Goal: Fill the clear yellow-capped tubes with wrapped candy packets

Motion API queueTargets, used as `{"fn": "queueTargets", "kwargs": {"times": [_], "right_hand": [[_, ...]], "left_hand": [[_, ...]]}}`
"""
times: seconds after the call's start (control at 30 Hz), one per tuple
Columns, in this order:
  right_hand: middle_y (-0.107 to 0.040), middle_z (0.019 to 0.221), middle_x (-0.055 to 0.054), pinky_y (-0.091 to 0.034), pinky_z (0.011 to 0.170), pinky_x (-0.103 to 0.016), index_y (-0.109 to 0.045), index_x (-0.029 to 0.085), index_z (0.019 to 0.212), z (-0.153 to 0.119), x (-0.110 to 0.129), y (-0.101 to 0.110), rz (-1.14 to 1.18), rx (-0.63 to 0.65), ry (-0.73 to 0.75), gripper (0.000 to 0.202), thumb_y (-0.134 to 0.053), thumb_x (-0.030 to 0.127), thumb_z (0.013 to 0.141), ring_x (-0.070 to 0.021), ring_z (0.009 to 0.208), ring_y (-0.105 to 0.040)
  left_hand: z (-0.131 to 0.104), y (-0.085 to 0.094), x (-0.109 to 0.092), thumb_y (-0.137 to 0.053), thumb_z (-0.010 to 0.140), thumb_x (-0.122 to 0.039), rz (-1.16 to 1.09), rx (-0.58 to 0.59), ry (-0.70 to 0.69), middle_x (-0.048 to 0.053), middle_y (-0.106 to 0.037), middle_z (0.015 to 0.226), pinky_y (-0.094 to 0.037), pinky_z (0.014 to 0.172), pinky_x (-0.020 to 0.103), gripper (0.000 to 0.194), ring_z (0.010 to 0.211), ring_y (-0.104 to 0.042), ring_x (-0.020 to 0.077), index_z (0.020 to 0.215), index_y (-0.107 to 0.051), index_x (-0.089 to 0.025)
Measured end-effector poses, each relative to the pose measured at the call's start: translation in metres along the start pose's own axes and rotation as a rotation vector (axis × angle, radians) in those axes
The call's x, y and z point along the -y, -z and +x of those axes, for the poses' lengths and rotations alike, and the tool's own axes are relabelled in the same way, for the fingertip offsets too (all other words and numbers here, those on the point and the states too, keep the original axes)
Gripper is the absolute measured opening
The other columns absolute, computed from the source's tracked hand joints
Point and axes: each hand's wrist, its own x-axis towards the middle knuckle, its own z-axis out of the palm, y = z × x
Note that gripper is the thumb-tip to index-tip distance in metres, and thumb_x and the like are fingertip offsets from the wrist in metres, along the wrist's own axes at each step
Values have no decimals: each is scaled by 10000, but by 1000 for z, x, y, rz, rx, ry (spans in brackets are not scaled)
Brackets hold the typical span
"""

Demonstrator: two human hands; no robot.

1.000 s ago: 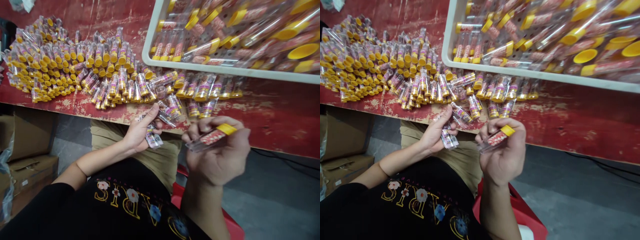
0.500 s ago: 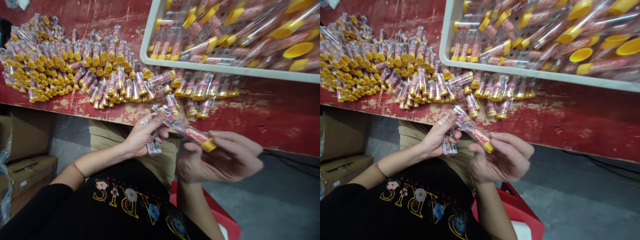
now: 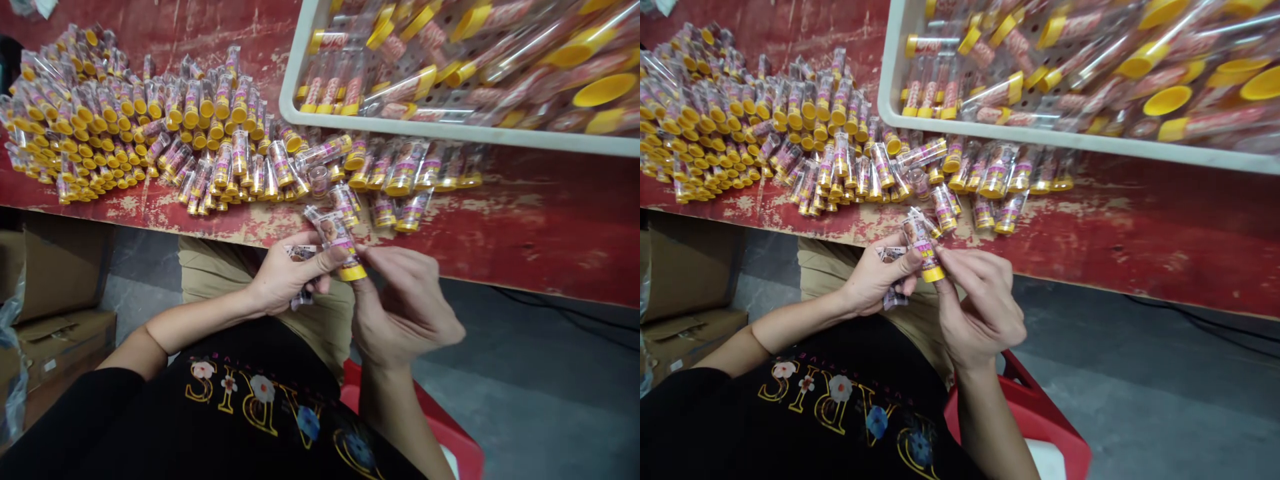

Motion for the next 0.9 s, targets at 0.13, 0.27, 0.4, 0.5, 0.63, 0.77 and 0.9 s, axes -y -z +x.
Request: {"fn": "queueTargets", "kwargs": {"times": [0.13,0.27,0.4,0.5,0.63,0.77,0.9], "right_hand": [[-826,992,13,-594,835,-439,-820,393,1158,1,2,-6,11,-80,-37,427,-832,106,842,-226,895,-744],[-825,943,18,-581,800,-407,-835,331,1057,3,-1,-10,1,-116,-15,332,-849,96,823,-200,840,-738],[-830,935,15,-585,807,-392,-836,299,1017,3,-5,-13,0,-121,-30,267,-856,118,821,-188,835,-742],[-824,923,9,-587,835,-388,-838,286,982,1,-8,-18,45,-144,-104,208,-856,145,829,-185,856,-743],[-802,913,-5,-590,836,-380,-835,259,960,4,-21,-28,150,-233,-277,130,-849,200,845,-188,872,-747],[-804,926,-27,-584,882,-415,-829,241,977,21,-45,-36,-9,-301,-198,91,-820,253,887,-212,922,-748],[-838,994,-64,-554,929,-432,-828,226,1045,43,-53,-25,-243,-126,28,138,-770,201,922,-217,956,-744]], "left_hand": [[-2,0,4,-962,626,-609,-5,37,-29,-86,-577,551,-321,445,196,601,434,-496,40,876,-619,-184],[-1,1,6,-965,598,-629,-1,37,-23,-97,-578,546,-315,445,190,641,430,-484,36,899,-610,-188],[3,2,6,-956,628,-622,4,14,1,-94,-569,528,-313,454,189,625,434,-482,39,901,-604,-184],[8,3,7,-935,677,-619,13,-5,29,-80,-576,517,-335,474,192,593,440,-491,48,920,-627,-174],[14,7,9,-911,746,-572,-22,-46,13,-47,-633,580,-377,515,197,556,486,-533,58,1027,-691,-146],[18,12,9,-840,864,-467,-129,-108,-4,59,-787,903,-419,563,202,391,578,-589,51,1035,-705,-141],[19,19,7,-815,881,-345,-239,-132,24,100,-803,1026,-481,659,225,266,721,-668,95,1024,-726,-139]]}}
